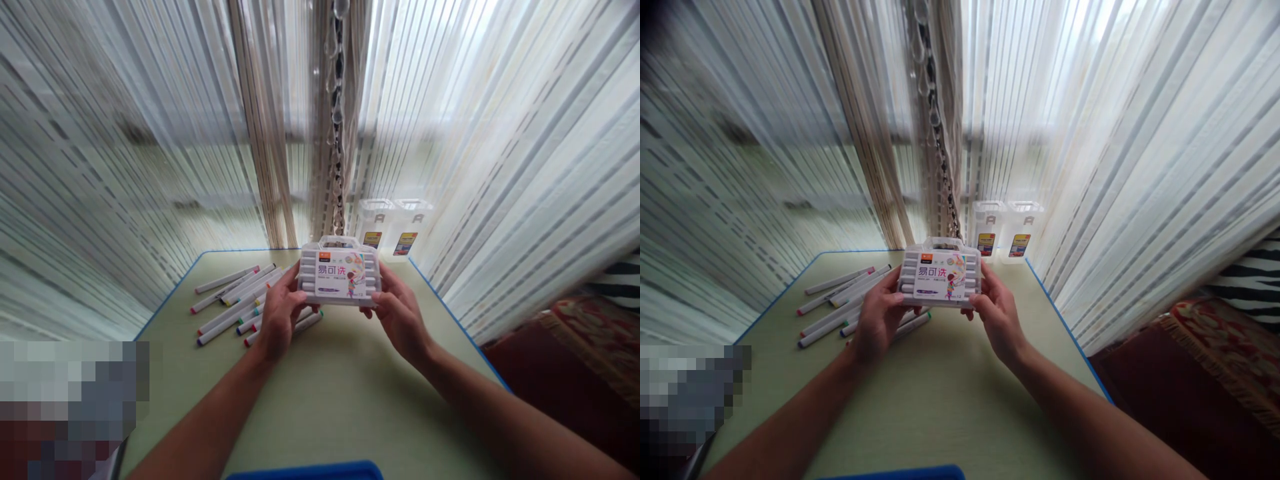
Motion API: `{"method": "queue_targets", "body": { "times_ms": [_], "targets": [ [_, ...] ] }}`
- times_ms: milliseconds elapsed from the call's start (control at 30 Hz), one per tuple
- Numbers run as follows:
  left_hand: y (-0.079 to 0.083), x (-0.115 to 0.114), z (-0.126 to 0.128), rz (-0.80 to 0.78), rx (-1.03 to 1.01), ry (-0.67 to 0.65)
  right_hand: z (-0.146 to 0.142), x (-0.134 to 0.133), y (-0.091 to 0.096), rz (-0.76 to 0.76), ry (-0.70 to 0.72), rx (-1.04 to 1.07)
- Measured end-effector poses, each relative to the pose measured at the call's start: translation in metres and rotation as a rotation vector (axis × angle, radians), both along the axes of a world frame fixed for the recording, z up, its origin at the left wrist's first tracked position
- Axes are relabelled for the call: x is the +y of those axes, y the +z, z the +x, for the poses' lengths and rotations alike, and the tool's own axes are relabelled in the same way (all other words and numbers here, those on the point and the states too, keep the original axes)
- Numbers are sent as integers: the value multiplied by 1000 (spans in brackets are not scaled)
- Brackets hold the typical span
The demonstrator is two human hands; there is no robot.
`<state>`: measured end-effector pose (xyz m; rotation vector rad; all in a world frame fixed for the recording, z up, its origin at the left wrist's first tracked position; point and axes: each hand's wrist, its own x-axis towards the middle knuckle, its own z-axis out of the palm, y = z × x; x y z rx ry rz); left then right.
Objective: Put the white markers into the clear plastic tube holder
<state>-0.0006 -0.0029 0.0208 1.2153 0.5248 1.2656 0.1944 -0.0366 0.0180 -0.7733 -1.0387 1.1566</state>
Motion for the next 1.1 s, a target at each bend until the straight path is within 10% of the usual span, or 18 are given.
{"method": "queue_targets", "body": {
  "times_ms": [1100],
  "targets": [
    [2, -4, 1, -105, 30, 220, 0, -3, -9, 85, -11, -80]
  ]
}}
